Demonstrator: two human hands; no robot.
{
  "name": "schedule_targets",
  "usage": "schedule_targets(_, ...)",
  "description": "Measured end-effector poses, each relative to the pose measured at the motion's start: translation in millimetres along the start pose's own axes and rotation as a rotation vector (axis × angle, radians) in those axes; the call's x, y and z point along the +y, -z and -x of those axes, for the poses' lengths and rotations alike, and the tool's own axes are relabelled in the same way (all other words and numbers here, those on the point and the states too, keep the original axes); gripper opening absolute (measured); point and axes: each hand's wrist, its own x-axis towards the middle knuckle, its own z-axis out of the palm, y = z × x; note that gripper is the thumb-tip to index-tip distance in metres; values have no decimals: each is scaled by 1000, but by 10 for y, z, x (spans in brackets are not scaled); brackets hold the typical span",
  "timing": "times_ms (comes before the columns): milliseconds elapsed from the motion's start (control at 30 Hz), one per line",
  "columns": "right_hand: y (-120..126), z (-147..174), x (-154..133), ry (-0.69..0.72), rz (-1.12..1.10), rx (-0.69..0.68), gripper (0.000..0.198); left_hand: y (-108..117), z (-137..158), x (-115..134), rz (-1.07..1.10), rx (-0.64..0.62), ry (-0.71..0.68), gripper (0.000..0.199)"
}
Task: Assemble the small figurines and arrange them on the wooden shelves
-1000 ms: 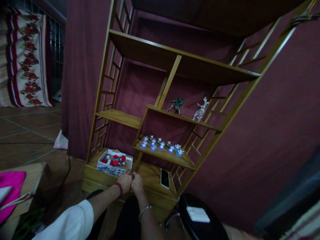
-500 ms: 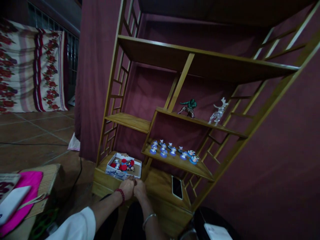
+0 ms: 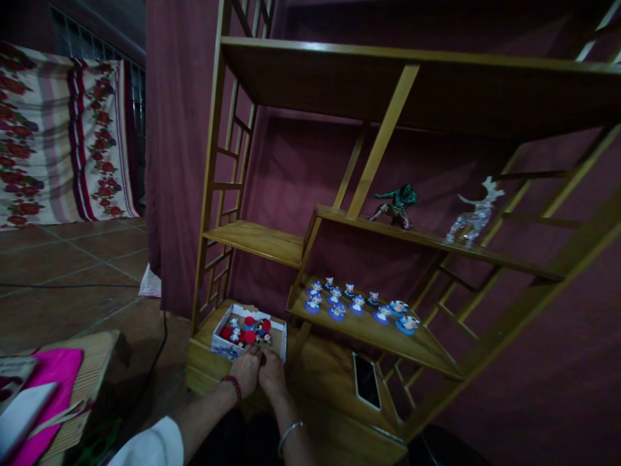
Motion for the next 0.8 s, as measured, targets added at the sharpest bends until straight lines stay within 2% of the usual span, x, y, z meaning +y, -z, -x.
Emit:
schedule_targets(233,-134,-290,47,27,241,58,35,-101,-246,-260,-99,21,28,43)
schedule_targets(367,-271,-421,136,38,376,11,42,-213,-312,-430,-157,13,177,44)
schedule_targets(433,-350,-452,170,25,415,-16,42,-267,-313,-508,-162,-20,204,45)
schedule_targets(600,-510,-416,180,-9,437,-57,34,-367,-303,-644,-199,-84,154,45)
schedule_targets(800,-603,-370,253,53,532,50,28,-377,-389,-694,-236,-133,90,42)
